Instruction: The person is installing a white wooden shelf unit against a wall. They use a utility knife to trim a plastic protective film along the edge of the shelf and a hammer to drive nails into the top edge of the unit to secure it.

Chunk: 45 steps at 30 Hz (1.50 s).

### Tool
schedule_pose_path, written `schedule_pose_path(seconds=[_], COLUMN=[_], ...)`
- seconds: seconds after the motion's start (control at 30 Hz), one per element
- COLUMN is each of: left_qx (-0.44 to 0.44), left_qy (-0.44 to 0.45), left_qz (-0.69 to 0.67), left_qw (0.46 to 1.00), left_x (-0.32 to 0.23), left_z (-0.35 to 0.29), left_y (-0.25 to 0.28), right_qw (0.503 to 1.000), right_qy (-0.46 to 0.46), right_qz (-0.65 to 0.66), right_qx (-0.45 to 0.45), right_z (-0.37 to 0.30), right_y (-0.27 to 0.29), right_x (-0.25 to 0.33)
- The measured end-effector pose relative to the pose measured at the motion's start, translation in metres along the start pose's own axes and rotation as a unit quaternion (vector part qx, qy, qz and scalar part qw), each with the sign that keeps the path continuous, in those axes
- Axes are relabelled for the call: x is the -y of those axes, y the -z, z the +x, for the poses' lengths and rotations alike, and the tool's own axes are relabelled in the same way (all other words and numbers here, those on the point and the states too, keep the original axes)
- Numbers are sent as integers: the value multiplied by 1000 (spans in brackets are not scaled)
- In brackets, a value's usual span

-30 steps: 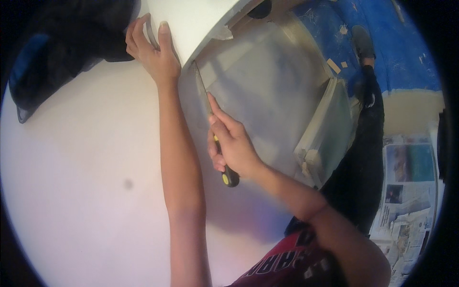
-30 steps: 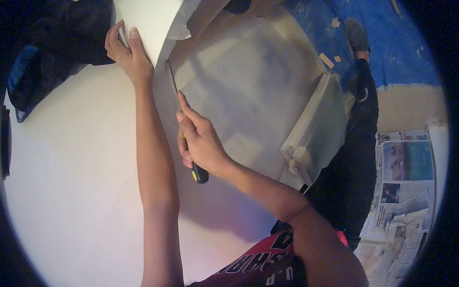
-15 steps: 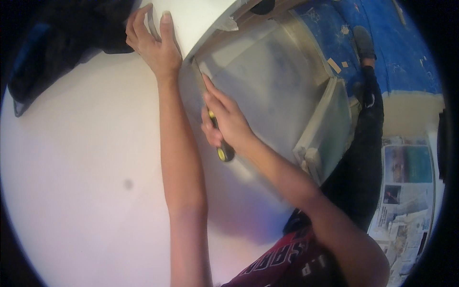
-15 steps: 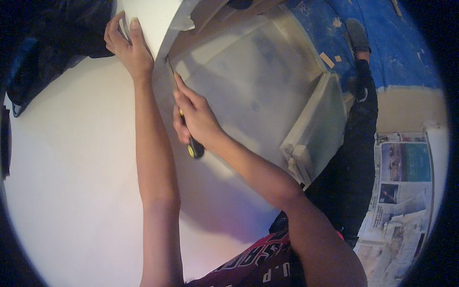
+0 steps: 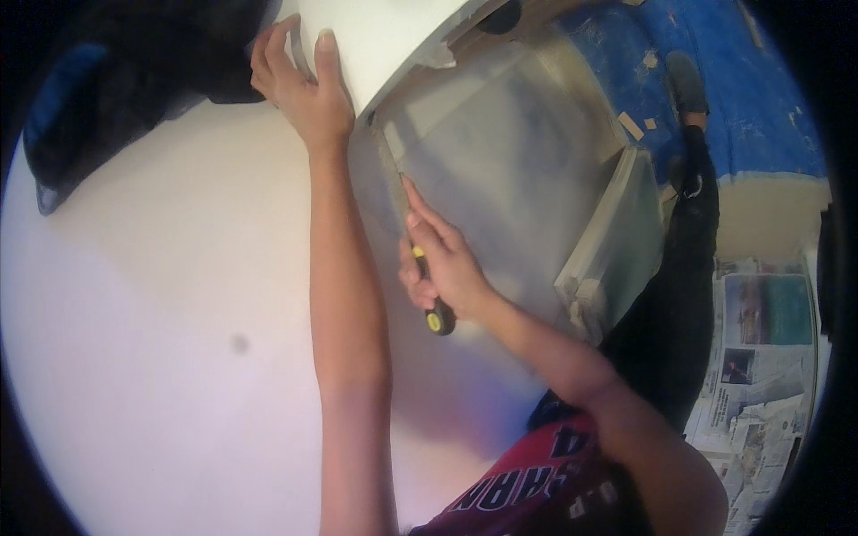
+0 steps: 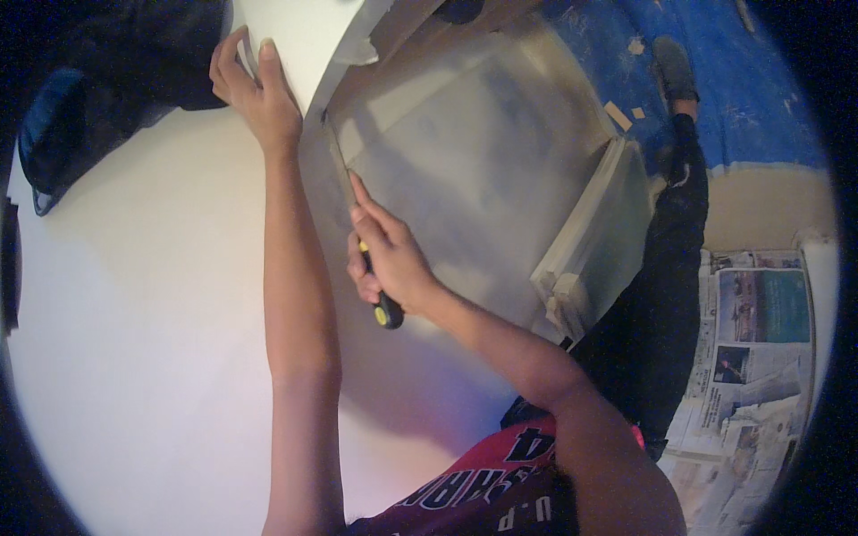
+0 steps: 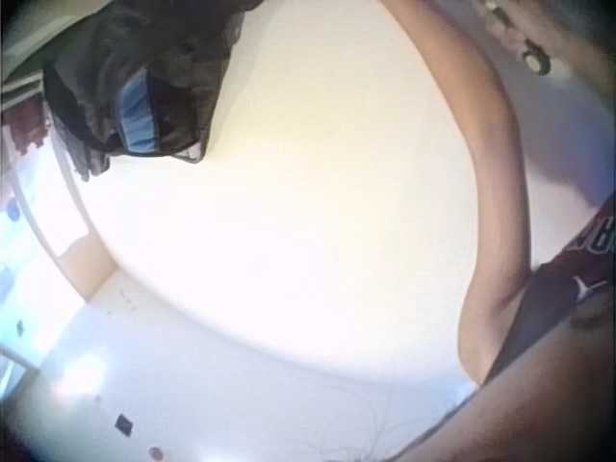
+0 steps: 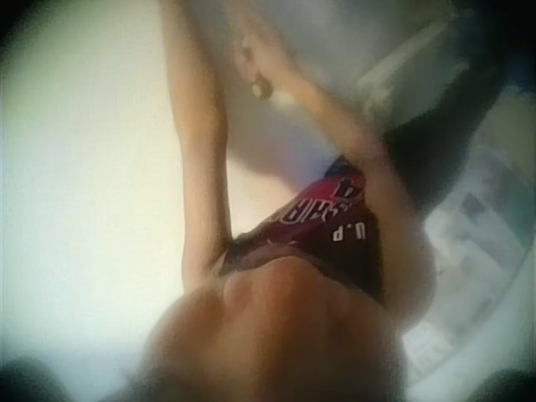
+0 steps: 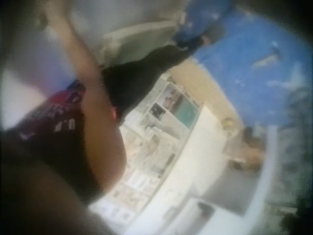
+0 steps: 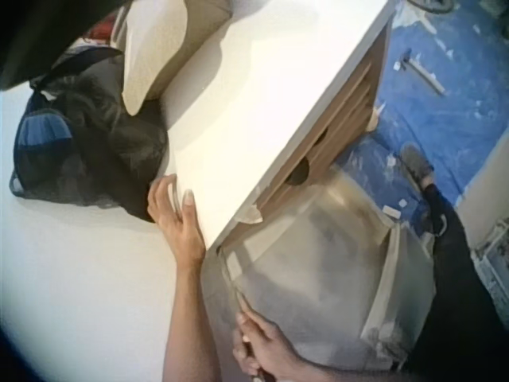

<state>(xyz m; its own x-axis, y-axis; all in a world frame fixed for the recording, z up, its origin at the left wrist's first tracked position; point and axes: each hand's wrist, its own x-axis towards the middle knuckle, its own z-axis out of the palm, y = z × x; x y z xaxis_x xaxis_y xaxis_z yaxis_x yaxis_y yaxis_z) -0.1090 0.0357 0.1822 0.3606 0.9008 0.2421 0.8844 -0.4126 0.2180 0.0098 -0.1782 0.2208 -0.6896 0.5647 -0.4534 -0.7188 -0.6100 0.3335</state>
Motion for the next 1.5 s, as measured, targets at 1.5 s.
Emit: schedule_pose_path(seconds=[1.5], left_qx=[18], left_qy=[-25], left_qz=[12], left_qw=[999], left_x=[3], left_z=[-1], left_y=[1], right_qw=[996], right_qy=[13], right_qz=[-74], right_qx=[-42], right_z=[-5], right_y=[-20], right_x=[45])
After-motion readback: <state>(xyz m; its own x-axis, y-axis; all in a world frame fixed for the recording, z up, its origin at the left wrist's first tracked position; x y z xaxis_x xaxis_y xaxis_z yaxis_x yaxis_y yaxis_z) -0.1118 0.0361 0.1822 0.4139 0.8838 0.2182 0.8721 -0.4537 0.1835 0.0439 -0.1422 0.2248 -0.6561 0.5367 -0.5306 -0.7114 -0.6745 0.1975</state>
